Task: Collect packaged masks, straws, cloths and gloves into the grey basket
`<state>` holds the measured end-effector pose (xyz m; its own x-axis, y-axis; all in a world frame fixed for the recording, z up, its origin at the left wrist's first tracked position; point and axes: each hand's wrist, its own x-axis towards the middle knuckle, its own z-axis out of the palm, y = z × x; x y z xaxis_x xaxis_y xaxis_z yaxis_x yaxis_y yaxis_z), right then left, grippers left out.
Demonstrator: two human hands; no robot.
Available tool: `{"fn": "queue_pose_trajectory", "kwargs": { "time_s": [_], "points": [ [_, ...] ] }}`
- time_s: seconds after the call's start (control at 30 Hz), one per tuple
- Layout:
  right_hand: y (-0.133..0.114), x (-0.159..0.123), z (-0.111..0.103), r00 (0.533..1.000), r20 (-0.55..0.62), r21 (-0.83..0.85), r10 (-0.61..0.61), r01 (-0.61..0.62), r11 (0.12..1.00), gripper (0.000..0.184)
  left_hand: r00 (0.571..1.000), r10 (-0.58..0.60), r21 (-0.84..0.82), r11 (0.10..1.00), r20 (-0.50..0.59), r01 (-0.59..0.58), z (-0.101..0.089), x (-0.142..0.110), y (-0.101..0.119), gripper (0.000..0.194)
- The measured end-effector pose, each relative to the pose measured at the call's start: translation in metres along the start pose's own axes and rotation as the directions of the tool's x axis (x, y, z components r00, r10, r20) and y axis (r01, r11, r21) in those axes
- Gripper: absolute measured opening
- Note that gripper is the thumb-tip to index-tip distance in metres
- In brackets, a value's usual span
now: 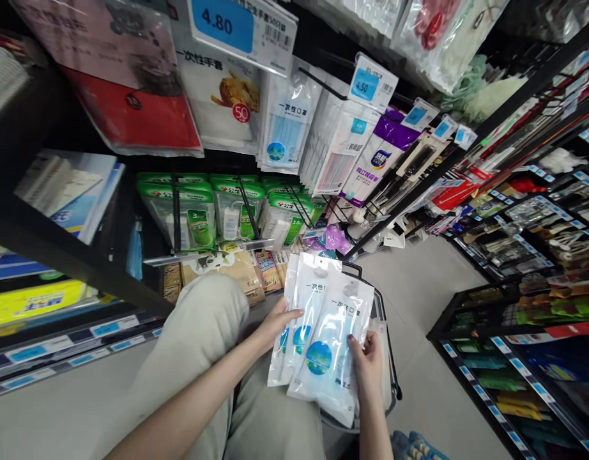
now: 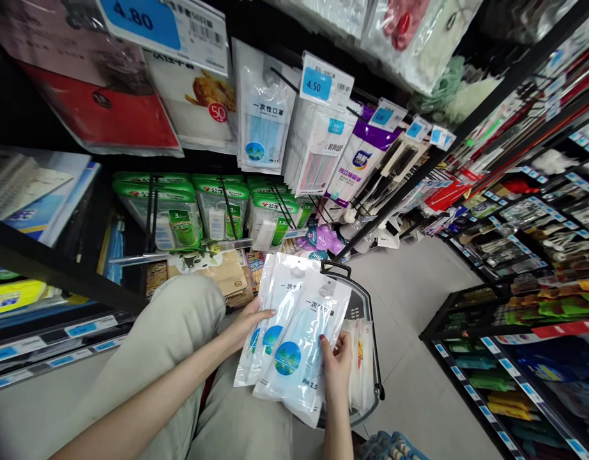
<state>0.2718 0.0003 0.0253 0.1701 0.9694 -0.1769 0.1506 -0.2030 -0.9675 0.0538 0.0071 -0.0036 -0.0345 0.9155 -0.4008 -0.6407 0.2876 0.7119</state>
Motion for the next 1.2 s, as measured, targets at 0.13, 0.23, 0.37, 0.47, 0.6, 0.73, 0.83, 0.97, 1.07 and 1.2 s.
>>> {"fn": "queue_pose_trajectory", "kwargs": {
  "time_s": [0.13,0.23,0.37,0.47,0.6,0.73,0.83,0.97,1.07,1.2],
  "points": [
    [-0.002,-0.01,0.019,0.988,0.155,-0.006,0.006,-0.005,1.0,0.033,0.999,-0.033,0.023,0.999,-0.035,0.034,0.0,-0.002,0.004,0.06],
    [-0.025,-0.016,0.004,0.998,0.044,-0.101,0.05,-0.045,0.994,0.04,0.999,-0.032,0.035,0.999,-0.033,0.034,-0.004,-0.001,0.012,0.061],
    [-0.078,-0.032,-0.016,0.95,-0.268,-0.455,-0.162,0.024,0.89,0.043,0.998,0.032,0.102,0.994,-0.055,-0.026,-0.005,0.001,0.012,0.062],
    [-0.1,-0.052,0.013,0.901,-0.219,-0.765,-0.374,0.08,0.639,0.034,0.995,0.094,0.146,0.985,-0.022,-0.09,0.001,0.001,0.002,0.062],
    [-0.084,-0.062,0.075,0.893,0.187,-0.883,-0.409,0.335,0.329,0.029,0.993,0.115,0.102,0.988,0.029,-0.117,0.009,-0.002,-0.008,0.057],
    [-0.061,-0.042,0.08,0.866,0.325,-0.737,-0.381,0.484,0.472,0.03,0.992,0.126,0.089,0.988,0.03,-0.129,0.008,-0.003,-0.005,0.048],
    [-0.059,-0.018,0.054,0.918,0.123,-0.668,-0.376,0.357,0.653,0.041,0.994,0.108,0.079,0.991,0.021,-0.11,0.005,-0.004,0.0,0.039],
    [-0.065,-0.002,0.028,0.967,0.213,-0.358,0.138,-0.055,0.932,0.067,0.995,0.095,0.04,0.995,0.032,-0.097,0.005,-0.004,0.007,0.041],
    [-0.063,0.004,0.009,0.839,0.447,-0.149,0.311,-0.273,0.95,0.051,0.995,0.097,-0.002,0.995,-0.018,-0.097,0.003,-0.004,0.017,0.05],
    [-0.029,0.027,-0.036,0.945,0.128,-0.019,0.302,-0.302,0.953,0.051,0.983,0.092,-0.001,0.996,-0.161,-0.093,-0.007,-0.003,0.036,0.055]
  ]
}}
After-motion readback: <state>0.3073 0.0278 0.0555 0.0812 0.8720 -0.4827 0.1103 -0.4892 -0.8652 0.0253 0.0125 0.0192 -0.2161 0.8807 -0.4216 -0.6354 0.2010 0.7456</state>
